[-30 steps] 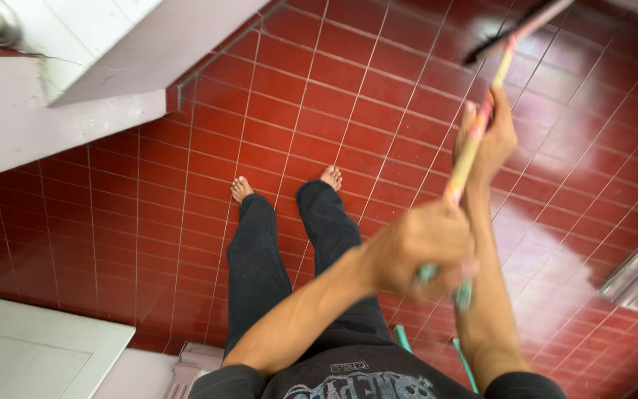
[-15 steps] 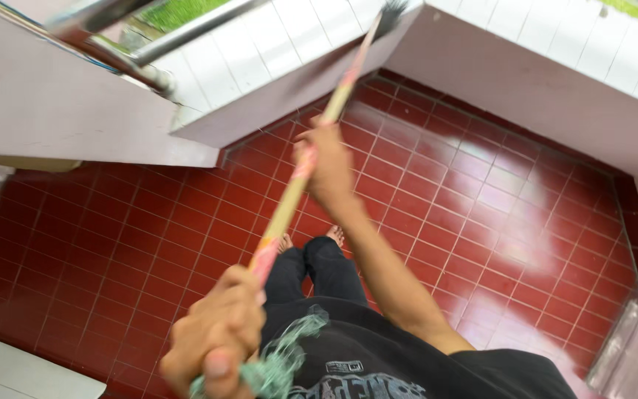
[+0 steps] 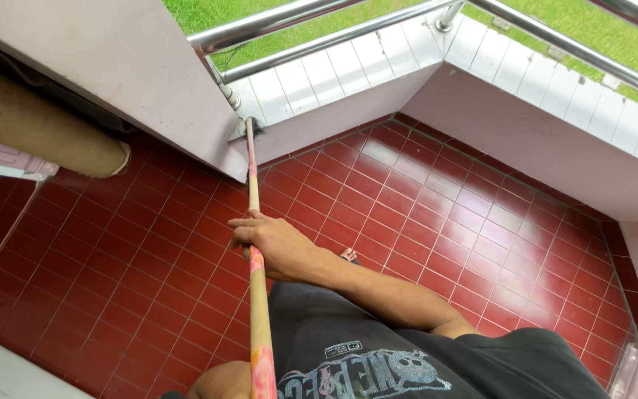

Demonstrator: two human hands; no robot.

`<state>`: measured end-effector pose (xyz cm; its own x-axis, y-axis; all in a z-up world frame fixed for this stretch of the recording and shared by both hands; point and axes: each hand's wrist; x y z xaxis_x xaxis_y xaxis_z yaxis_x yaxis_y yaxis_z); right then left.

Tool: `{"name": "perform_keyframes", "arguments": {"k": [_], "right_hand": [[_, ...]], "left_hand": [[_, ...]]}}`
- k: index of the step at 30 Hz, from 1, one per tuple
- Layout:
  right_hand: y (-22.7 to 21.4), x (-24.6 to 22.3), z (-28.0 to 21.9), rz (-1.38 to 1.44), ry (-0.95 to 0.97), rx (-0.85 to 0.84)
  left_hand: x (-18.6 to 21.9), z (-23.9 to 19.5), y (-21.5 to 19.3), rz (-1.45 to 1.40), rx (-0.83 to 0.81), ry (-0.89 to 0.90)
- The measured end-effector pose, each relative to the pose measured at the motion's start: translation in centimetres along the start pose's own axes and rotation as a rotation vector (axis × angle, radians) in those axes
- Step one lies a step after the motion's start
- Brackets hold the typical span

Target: The person sweeps a red-tiled balcony floor using a broom, moving debris toward the edge and then into an adjacent room. The person then walks into the room and places the broom against a wall.

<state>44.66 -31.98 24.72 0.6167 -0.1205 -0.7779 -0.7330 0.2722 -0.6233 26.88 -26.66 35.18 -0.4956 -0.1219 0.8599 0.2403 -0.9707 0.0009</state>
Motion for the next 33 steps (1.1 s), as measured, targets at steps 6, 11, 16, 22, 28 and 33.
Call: {"name": "perform_keyframes", "arguments": {"k": [6,11,16,22,28,33], "right_hand": [[0.7,-2.4,1.6,-0.102,-0.2,0.113],[-0.6,6.7,5.0,-0.103,-0.06,0.193],[-7.1,18.1,2.0,-0.377,0.2,0.578],[-11.2,19.7,0.8,-0.389,0.283,0.531],[-10.8,13.9,-1.7,0.195,-0.083,-0.04],[-15.9,18.9,-5.7,0.046,-0.101,0.116]], "left_hand": [[2.3,5.5,1.4,0.127,-0.099,0.472],[-1.3,7.8,2.5,0.057,0.005,0.57],[-7.9,10.0,3.4,-0.103,0.3,0.167],[-7.0,12.3,7.3,-0.07,0.269,0.202],[-2.2,17.2,15.6,0.118,-0.362,0.623],[-5.5,19.9,22.1,0.127,-0.359,0.607]]}}
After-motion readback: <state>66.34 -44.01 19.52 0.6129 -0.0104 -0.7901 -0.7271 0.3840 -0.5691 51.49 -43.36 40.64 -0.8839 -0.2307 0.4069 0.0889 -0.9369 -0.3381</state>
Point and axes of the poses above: each hand's wrist, its own z-axis towards the middle knuckle, its own y-axis out of the palm, x = y × z, and after that the axes turned 5 degrees about -z, right-handed
